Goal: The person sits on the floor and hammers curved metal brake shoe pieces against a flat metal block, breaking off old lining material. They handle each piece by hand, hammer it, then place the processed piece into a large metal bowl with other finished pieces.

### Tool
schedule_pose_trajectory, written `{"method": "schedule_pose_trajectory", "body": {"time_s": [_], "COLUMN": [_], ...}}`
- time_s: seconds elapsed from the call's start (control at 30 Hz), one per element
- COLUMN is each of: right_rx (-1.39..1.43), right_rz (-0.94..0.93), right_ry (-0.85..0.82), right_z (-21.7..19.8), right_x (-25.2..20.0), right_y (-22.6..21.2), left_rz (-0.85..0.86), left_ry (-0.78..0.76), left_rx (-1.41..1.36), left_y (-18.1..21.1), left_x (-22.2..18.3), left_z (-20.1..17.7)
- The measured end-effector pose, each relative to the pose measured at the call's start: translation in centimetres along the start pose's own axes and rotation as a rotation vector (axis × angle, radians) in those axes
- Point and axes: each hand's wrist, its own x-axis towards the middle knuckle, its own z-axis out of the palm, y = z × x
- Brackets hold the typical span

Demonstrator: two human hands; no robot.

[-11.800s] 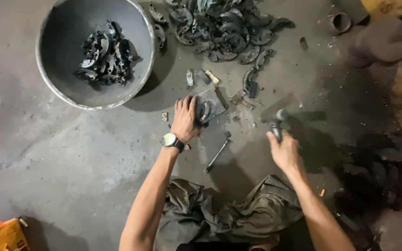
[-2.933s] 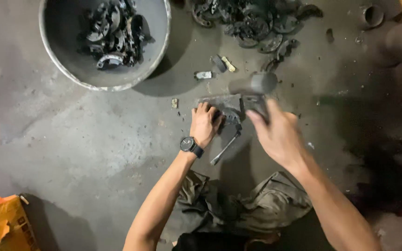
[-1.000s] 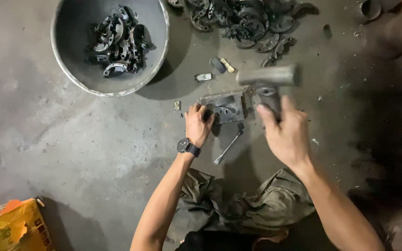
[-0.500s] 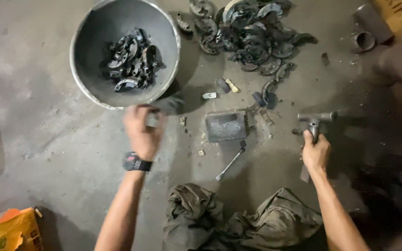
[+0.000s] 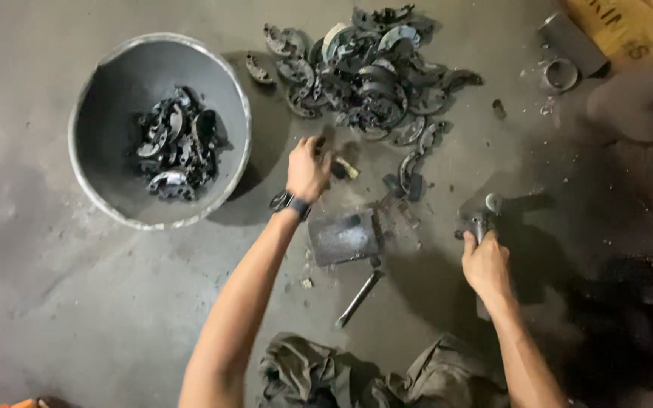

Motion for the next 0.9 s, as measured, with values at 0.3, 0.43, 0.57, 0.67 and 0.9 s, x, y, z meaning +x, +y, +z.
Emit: {"method": "schedule_pose_trajectory", "body": {"time_s": [0.3,0.43,0.57,0.67,0.9], "right_rx": [-0.004,0.008,0.002,0.032,-0.011], "right_rz": [0.136,0.100,0.042,0.059,0.022], "right_ry": [-0.045,-0.020,-0.008,-0.040,-0.045], "right_z": [0.0,0.4,0.9,-0.3,1.1], "right_x": [-0.1,0.2,0.2,0.2,1.6], "right_y": [-0.7,-0.1,1.0,-0.2,2.1], "left_rz": [-0.546,-0.755,-0.435,-0.399,-0.178], "left_ry": [0.066,0.018,0.116,0.094,0.245], "left_rx": [-0.284,-0.765,-0.896,-0.938,-0.557], "left_y": [-0.7,0.2,2.3,2.4,0.0], "left_x": [8.1,5.1,0.3,-2.6,-7.2], "left_z": [6.8,6.1,1.4,-2.7,-16.2]}}
